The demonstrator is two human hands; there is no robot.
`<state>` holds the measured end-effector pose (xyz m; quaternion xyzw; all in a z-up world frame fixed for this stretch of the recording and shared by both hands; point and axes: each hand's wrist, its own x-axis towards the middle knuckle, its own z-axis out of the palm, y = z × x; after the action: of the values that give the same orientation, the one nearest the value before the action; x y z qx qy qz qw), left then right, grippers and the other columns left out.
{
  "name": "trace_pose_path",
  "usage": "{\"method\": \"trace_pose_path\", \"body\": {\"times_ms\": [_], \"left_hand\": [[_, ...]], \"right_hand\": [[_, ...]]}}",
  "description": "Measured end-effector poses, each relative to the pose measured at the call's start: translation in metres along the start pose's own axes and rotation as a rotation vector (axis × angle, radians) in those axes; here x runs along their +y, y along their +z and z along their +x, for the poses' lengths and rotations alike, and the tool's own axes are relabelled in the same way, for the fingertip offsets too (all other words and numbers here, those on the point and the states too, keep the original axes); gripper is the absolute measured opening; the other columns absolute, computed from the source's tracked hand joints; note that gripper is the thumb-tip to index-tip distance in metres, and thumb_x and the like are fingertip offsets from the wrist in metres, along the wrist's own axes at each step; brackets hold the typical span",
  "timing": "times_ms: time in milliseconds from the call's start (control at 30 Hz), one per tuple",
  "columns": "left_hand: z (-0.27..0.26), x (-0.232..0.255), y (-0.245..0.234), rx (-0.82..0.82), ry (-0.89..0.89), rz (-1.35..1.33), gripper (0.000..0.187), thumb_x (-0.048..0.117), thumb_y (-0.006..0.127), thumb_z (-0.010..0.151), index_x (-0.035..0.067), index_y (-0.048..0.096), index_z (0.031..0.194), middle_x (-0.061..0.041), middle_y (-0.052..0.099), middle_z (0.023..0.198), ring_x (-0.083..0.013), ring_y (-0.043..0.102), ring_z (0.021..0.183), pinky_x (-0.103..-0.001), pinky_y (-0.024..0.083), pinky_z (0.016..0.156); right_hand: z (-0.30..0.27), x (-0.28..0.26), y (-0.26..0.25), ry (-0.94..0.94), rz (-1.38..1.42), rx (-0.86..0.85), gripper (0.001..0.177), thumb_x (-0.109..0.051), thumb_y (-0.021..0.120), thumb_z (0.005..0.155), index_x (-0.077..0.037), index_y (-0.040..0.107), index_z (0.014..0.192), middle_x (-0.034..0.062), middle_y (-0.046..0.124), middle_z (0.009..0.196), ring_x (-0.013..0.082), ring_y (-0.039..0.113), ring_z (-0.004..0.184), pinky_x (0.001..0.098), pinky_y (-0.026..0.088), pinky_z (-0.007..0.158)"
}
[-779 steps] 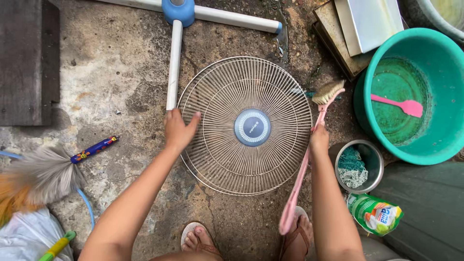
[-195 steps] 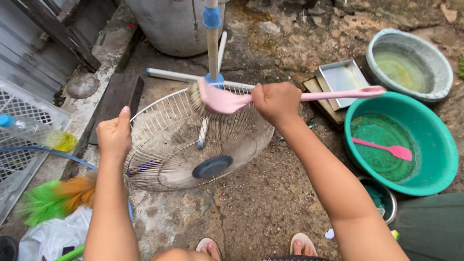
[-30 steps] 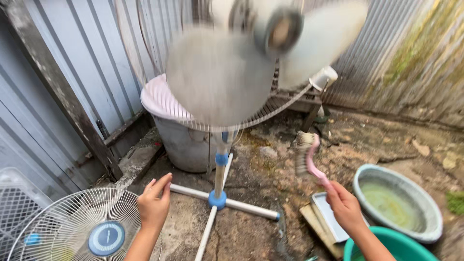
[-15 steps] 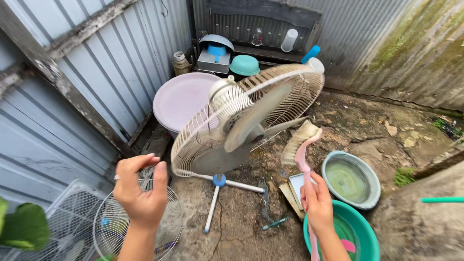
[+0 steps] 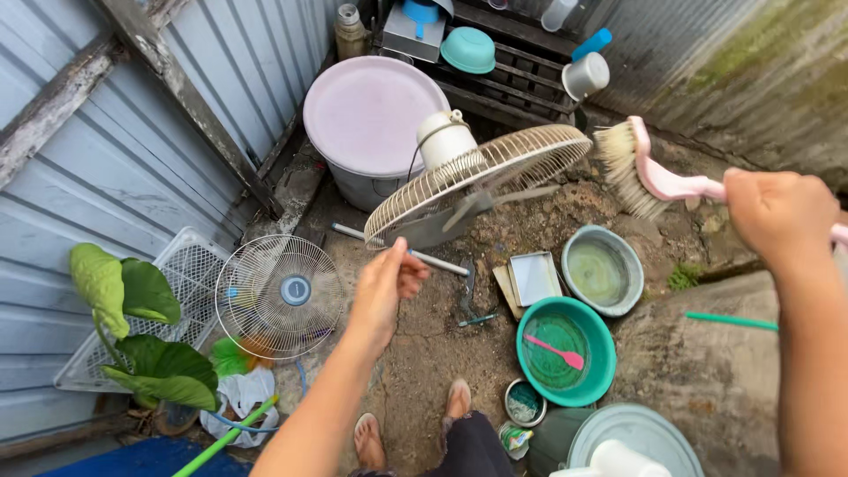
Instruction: The person cleans a fan grill using a brush and a toothbrush while sitting outdoors, scrubbing the dust from the metal mesh and the plastic motor housing.
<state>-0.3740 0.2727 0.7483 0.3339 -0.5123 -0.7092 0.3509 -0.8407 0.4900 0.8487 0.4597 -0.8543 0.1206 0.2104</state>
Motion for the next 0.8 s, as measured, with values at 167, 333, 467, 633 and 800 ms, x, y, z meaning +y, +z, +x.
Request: {"method": "trace_pose_path", "body": {"times_ms": [167,333,467,633,800], "left_hand": [[0.061,-0.009,0.072,-0.086,-0.379,-0.729,0.058,0.061,0.037,0.1,0.008,0.059,0.091,-0.004,0.055,0.063,-0.0091,0.041,0.043,-0.024,0.034,0.04],[0.101,-0.048,0.104,0.069,0.005,-0.81,0.045,0.042,0.037,0.111,0.002,0.055,0.099,-0.004,0.052,0.065,-0.0093,0.029,0.039,-0.029,0.029,0.038],[0.082,-0.057,0.129,0.26,0.029,-0.73,0.05,0.041,0.04,0.113,-0.002,0.057,0.094,-0.001,0.047,0.057,-0.0085,0.03,0.035,-0.028,0.024,0.032],[0.083,-0.048,0.165,0.248,0.014,-0.823,0.04,0.03,0.043,0.109,0.0,0.057,0.088,-0.005,0.049,0.052,-0.011,0.035,0.032,-0.028,0.027,0.03],[0.075,-0.036,0.135,0.282,0.057,-0.705,0.041,0.029,0.038,0.111,0.0,0.056,0.088,-0.006,0.048,0.051,-0.0123,0.035,0.032,-0.029,0.029,0.03]], "right_hand": [[0.135,-0.106,-0.048,-0.409,-0.355,-0.122,0.05,-0.049,0.049,0.112,-0.022,0.076,0.08,0.0088,0.073,0.078,0.0341,0.071,0.077,0.0478,0.054,0.068],[0.185,-0.262,-0.006,-0.847,-0.398,-0.286,0.04,-0.048,0.052,0.097,-0.026,0.075,0.072,0.0029,0.067,0.063,0.0274,0.07,0.061,0.0423,0.051,0.054],[0.196,-0.227,0.041,-1.014,-0.226,-0.301,0.052,-0.048,0.05,0.1,-0.019,0.07,0.061,0.004,0.058,0.052,0.0274,0.065,0.05,0.0407,0.047,0.048],[0.238,-0.084,0.086,-1.105,-0.667,-0.213,0.029,-0.045,0.054,0.098,-0.028,0.066,0.078,-0.006,0.062,0.064,0.0206,0.065,0.058,0.0405,0.05,0.052],[0.284,-0.033,0.086,-0.832,-0.713,-0.352,0.038,-0.051,0.054,0.101,-0.032,0.07,0.073,-0.0028,0.067,0.06,0.021,0.069,0.056,0.0362,0.047,0.049]]}}
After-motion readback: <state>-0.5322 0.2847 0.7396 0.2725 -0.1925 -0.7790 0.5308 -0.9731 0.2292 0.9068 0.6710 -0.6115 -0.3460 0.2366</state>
